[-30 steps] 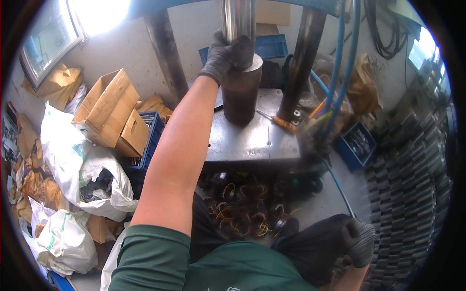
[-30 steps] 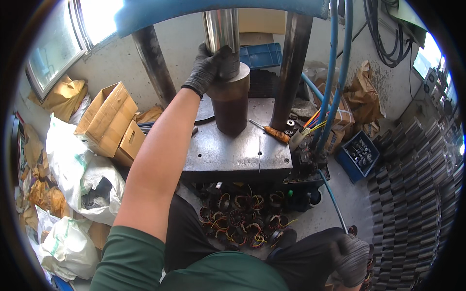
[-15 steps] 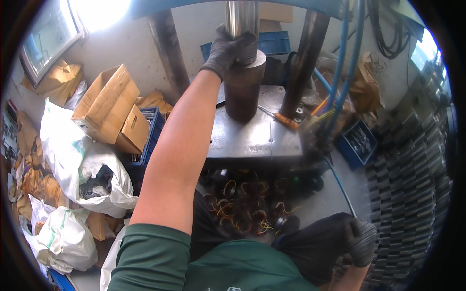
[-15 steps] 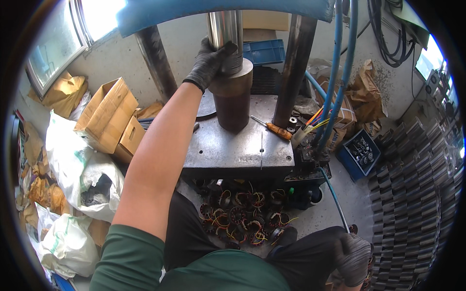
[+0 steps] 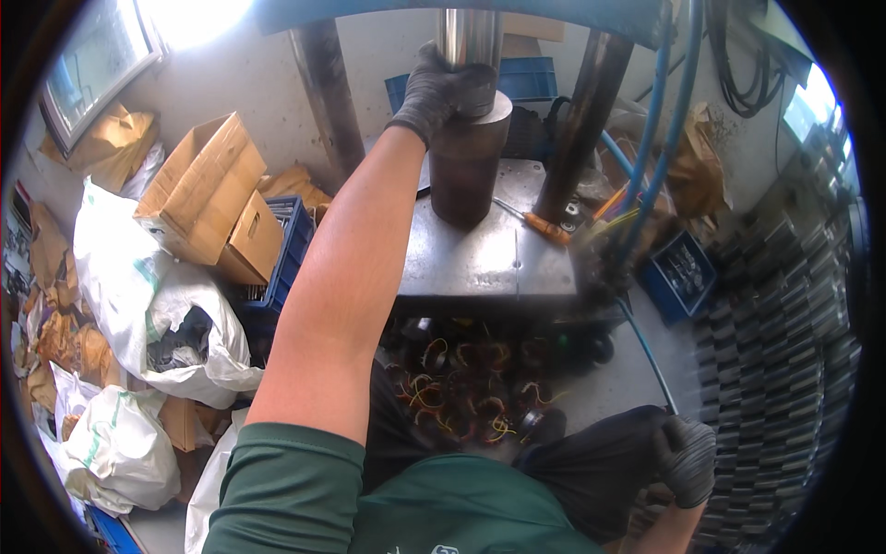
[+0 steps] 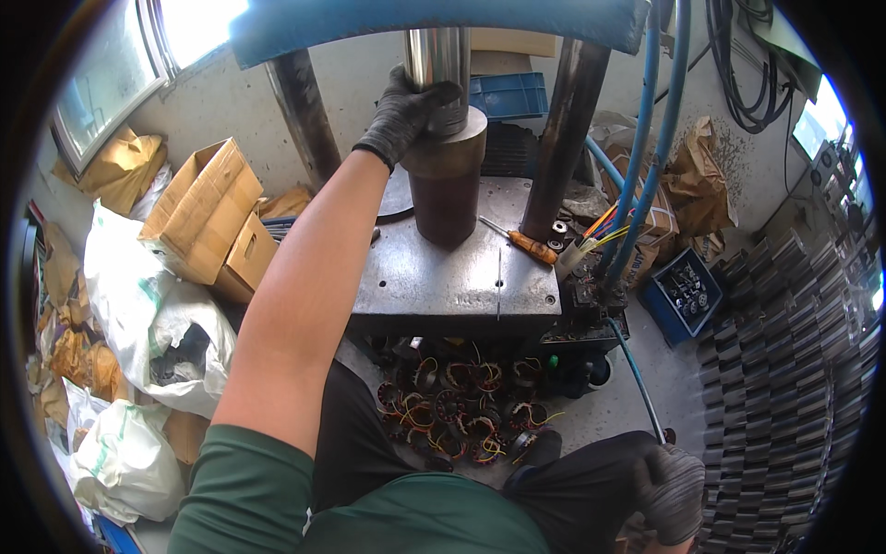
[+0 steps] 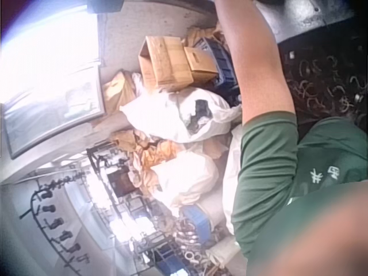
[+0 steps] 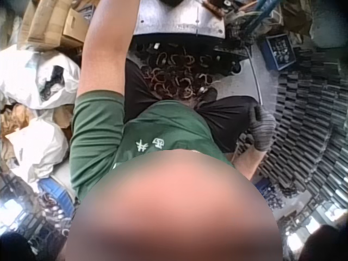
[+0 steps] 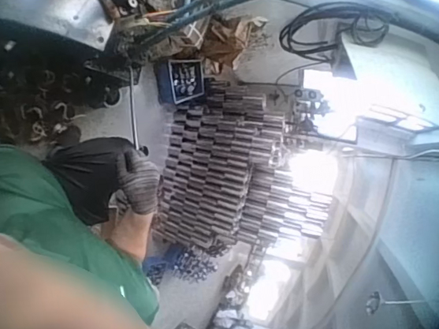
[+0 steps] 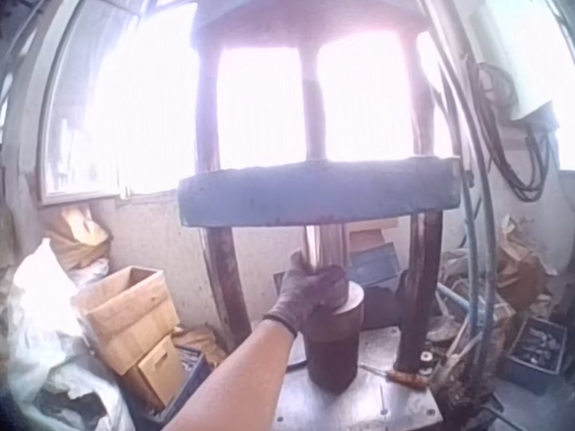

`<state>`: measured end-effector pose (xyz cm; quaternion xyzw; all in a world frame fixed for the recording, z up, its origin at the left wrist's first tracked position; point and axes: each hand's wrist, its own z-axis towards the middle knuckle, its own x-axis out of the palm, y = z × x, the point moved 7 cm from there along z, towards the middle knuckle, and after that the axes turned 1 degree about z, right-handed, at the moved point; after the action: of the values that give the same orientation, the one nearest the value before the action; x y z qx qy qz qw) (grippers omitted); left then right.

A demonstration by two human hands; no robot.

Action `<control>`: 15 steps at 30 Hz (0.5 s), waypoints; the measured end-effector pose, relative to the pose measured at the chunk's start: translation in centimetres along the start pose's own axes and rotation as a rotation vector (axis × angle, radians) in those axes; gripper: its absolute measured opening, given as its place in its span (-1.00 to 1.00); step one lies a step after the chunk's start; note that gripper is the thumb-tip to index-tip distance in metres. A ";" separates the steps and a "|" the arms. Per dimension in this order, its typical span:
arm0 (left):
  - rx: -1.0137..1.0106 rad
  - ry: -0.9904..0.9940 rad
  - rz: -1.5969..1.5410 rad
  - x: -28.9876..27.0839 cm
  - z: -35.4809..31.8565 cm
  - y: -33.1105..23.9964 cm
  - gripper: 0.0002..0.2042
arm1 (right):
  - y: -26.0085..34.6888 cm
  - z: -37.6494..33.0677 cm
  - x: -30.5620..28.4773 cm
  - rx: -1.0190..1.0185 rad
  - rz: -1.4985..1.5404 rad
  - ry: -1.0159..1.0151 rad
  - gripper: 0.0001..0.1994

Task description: The person organizes the wires of a stator by hand and uses a hydraulic press to insert the stator into a cylindrical metal housing.

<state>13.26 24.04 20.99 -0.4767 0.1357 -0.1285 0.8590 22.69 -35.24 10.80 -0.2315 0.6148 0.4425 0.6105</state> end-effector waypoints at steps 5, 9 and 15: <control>-0.002 -0.024 -0.012 0.6 -0.3 -0.2 -0.22 | 0.6 0.2 -0.4 -0.063 -0.009 0.078 -0.86; 0.044 0.028 -0.079 0.3 -0.7 -0.8 -0.31 | 0.8 1.4 -1.2 -0.105 0.101 0.071 -0.77; 0.003 0.043 -0.085 0.3 -1.6 -1.7 -0.41 | 0.0 1.4 -1.2 -0.174 -0.034 0.173 -0.75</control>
<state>12.82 21.78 21.61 -0.4780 0.1336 -0.1752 0.8503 23.61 -34.36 12.11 -0.3313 0.6205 0.4619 0.5403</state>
